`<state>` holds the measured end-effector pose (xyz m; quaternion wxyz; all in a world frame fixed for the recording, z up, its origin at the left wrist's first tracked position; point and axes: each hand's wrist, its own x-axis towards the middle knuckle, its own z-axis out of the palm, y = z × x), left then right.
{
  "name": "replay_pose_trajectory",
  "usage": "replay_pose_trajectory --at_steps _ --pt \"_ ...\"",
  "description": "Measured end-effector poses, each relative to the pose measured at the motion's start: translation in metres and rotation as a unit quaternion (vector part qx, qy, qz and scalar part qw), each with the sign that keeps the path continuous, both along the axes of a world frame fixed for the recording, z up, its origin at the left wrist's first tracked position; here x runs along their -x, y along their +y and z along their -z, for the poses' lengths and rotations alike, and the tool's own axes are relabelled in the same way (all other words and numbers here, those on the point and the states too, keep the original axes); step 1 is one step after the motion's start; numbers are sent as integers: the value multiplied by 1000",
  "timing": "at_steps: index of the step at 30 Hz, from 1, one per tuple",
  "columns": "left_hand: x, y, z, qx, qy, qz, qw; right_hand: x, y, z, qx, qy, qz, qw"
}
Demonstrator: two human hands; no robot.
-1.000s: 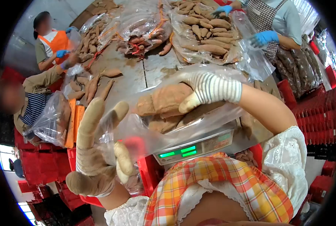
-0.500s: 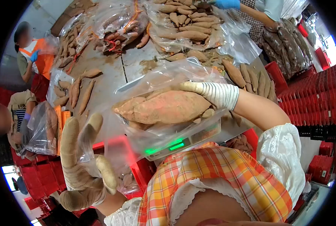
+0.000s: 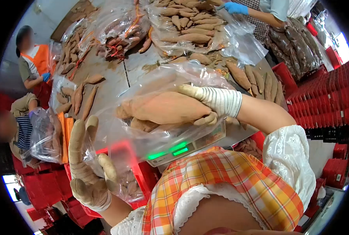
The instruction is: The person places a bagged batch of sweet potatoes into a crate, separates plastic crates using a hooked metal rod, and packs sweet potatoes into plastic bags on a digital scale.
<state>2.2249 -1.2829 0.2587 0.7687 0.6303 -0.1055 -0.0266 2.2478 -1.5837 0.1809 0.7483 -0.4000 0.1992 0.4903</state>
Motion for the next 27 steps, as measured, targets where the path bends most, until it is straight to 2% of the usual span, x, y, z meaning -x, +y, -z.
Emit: replay_pose_trajectory --at_steps 4,5,6,8,10,12,13,14,16,18,20,21,24,25,27 --pt "6 -7 -4 11 9 5 1000 2 13 8 -6 -79 2 997" --pt "8 -10 -8 -4 13 2 1000 -4 9 8 -57 -72 -56 994" --pt "8 -12 -9 -12 13 -2 1000 -2 14 6 -59 -74 -58 994" --pt "8 -14 -7 6 0 20 1000 2 31 2 -101 -54 84 990" --pt "8 -18 -7 32 -15 38 999 2 35 7 -124 -60 68 988" --pt "10 -28 -10 86 -19 95 992 2 51 6 -136 -21 178 974" --pt "9 -30 -10 101 -21 108 989 5 50 -2 -85 -60 174 979" --pt "9 -31 -10 115 -23 121 986 4 51 -3 -84 -61 171 980" --pt "5 -31 -5 88 7 141 986 3 50 -3 -82 -101 147 981" --pt "5 -42 -1 -54 -32 94 994 5 47 -3 -102 -100 138 980" --pt "-3 -44 22 -122 -74 120 982 7 44 -3 -144 -96 122 977" --pt "-7 -44 34 -166 -98 124 973 11 47 -10 -140 -75 149 976" --pt "-15 -53 58 -169 -157 129 965 21 53 -15 -81 -111 152 979" --pt "-15 -57 58 -169 -155 130 965 22 57 -4 -147 -104 173 968" --pt "-14 -66 55 -221 -163 104 956 25 60 -5 -127 -131 172 968"
